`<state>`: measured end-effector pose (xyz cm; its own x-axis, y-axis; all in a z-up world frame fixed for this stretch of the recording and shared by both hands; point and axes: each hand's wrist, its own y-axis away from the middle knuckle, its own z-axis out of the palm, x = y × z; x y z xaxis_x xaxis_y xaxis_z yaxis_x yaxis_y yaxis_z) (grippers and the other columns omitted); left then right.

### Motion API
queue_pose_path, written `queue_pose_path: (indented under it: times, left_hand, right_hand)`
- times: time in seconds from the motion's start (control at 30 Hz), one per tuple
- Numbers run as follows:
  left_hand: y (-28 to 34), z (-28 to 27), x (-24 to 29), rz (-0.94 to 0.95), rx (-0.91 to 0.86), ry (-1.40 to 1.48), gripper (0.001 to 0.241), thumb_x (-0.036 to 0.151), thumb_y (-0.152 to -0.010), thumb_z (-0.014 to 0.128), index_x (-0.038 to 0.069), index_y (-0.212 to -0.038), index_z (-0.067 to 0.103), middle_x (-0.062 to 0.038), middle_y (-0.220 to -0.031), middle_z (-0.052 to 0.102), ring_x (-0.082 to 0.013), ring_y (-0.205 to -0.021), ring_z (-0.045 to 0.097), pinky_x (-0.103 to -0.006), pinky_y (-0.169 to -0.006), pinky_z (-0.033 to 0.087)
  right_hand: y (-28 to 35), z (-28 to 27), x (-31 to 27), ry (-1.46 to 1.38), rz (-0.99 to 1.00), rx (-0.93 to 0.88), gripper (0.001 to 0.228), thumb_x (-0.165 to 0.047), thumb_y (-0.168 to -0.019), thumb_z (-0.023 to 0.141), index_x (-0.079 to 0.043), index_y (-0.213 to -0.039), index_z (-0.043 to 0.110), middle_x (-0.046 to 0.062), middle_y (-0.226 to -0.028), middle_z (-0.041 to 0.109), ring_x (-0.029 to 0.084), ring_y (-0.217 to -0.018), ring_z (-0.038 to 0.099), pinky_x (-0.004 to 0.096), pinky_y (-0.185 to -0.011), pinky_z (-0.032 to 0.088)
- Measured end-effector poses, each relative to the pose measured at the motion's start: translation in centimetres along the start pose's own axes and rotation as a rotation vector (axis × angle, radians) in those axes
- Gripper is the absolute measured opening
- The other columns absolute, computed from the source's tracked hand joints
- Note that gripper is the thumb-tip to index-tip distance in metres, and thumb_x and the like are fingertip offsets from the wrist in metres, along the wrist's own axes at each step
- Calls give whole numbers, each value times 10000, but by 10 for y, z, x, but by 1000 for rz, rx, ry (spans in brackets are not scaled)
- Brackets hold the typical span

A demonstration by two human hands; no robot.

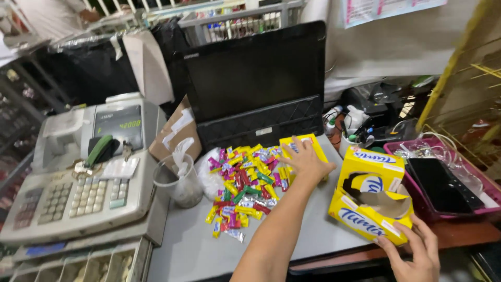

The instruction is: Opening boxes of candy and putting the individual packets into a plastic bag

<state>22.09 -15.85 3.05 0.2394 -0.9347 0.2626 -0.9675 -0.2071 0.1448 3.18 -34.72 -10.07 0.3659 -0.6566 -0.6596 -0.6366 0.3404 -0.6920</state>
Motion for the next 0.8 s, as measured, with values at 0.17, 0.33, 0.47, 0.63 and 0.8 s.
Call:
queue_pose_path:
  times: [0.17,0.33,0.47,0.63,0.8]
  left_hand:
    - [-27,16,-22,-37,224,155,1074,548,-625,811,194,-1519,333,-128,-1623,236,-373,-1442,266,-612,-1096,269]
    - [-17,-53,-79,-173,163,626,825,464,-669,740,195,-1370,400,-64,-1378,372,-260,-1294,439,-525,-1032,409]
    - [-7,-83,-141,-54,313,879,779,443,-536,760,169,-1215,494,-52,-1282,418,-220,-1206,473,-368,-964,434]
    - [65,-103,-203,131,312,1028,665,299,-612,742,190,-1197,444,-27,-1222,360,-140,-1071,493,-306,-849,473]
    - [130,-91,-235,252,-11,1174,791,270,-499,688,221,-1223,375,-150,-1249,488,-212,-1202,488,-323,-734,521]
  right_hand:
    - [-5,-3,19,-11,-135,-70,439,-66,-798,841,9,-1212,718,235,-1491,585,314,-1282,616,388,-1054,524]
    - [-20,-1,12,-16,-184,-192,425,-97,-818,796,-16,-1220,684,199,-1480,583,302,-1312,603,412,-1155,458]
    - [-35,24,-3,-10,-38,-383,454,-171,-827,767,-77,-1258,659,95,-1535,543,263,-1335,582,448,-1011,514]
    - [-58,88,16,30,-96,-448,489,-232,-859,735,-82,-1311,623,94,-1534,526,306,-1341,568,515,-982,504]
    - [-92,134,21,194,-278,-497,525,-222,-892,717,5,-1346,578,189,-1467,557,383,-1301,572,517,-998,504]
